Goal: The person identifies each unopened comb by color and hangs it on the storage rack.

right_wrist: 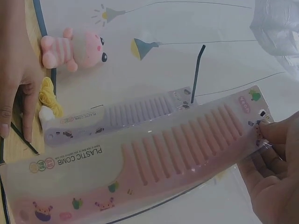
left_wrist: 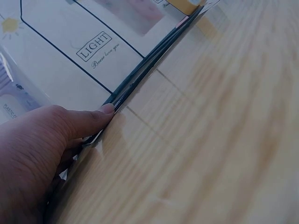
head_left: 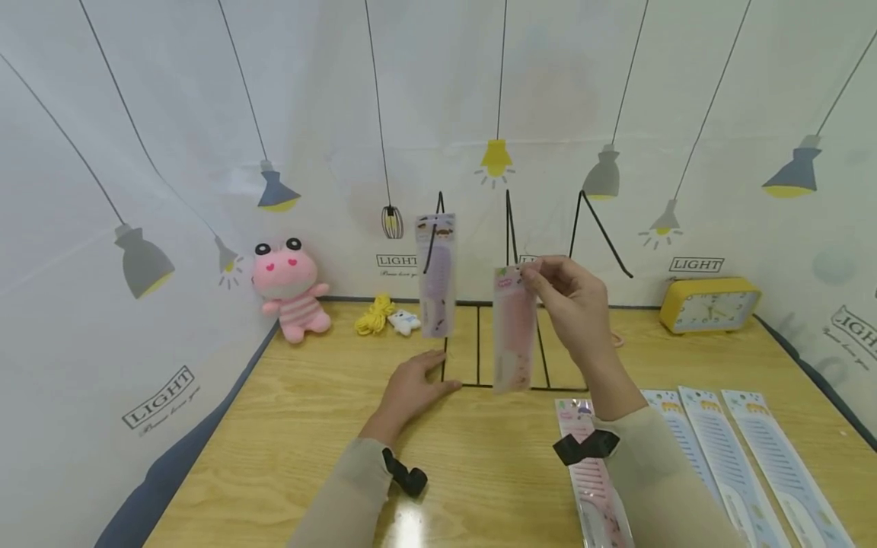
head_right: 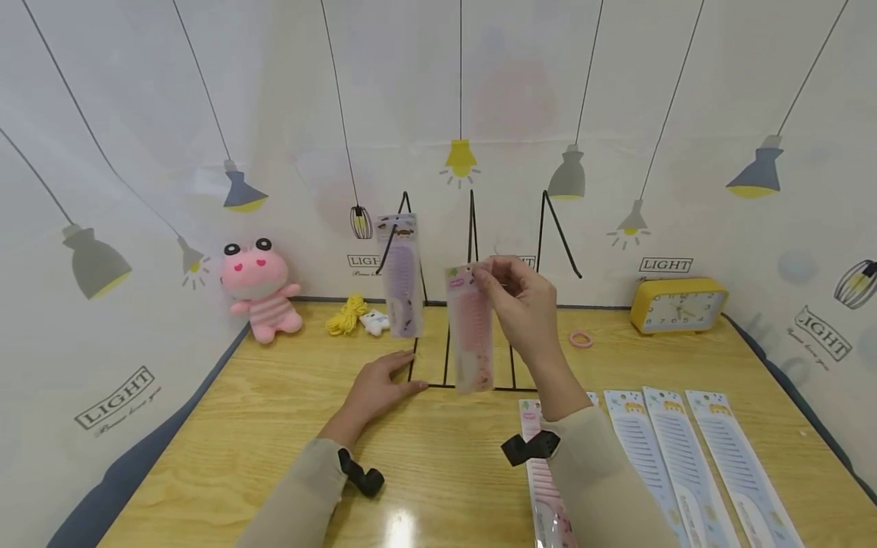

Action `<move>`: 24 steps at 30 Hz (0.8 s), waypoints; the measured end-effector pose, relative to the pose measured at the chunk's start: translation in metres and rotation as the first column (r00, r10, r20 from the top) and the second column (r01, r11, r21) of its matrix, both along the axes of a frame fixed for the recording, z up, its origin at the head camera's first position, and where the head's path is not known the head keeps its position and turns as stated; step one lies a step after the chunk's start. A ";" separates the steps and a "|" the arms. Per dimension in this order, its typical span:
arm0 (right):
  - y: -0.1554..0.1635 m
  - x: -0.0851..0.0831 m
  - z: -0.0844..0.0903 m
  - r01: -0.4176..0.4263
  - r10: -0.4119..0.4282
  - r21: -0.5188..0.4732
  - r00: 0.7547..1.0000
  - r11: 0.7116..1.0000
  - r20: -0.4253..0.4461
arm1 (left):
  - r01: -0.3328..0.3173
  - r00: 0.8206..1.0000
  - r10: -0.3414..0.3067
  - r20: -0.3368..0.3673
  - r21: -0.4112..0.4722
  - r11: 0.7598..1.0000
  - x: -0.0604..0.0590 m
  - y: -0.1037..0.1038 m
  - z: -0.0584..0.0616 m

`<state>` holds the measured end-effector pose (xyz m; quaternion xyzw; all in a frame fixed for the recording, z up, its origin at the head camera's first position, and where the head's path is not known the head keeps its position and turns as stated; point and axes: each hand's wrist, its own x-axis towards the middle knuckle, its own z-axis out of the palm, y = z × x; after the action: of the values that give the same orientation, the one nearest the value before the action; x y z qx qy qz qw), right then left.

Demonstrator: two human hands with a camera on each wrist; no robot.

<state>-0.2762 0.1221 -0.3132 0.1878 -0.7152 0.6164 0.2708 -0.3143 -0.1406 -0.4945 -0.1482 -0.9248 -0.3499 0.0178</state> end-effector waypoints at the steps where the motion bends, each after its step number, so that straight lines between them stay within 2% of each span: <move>1: 0.000 -0.001 0.000 0.001 -0.001 0.003 1.000 1.000 0.005 | 0.001 1.000 -0.001 -0.001 0.001 1.000 0.000 0.000 0.000; 8: 0.001 -0.007 -0.001 0.016 -0.017 0.031 0.999 0.999 0.032 | 0.004 1.000 -0.004 0.011 -0.015 1.000 0.001 0.000 0.001; 16: 0.001 -0.025 0.003 0.056 -0.061 0.090 0.997 0.994 0.053 | 0.003 1.000 -0.003 -0.001 -0.009 1.000 0.000 0.000 0.002; 24: 0.002 -0.043 0.008 0.071 -0.080 0.103 0.993 0.992 0.089 | 0.015 1.000 -0.015 -0.005 -0.020 1.000 -0.002 0.000 0.000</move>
<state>-0.3190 0.1242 -0.3054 0.1450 -0.7633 0.5774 0.2509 -0.3159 -0.1410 -0.4948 -0.1563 -0.9270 -0.3406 0.0160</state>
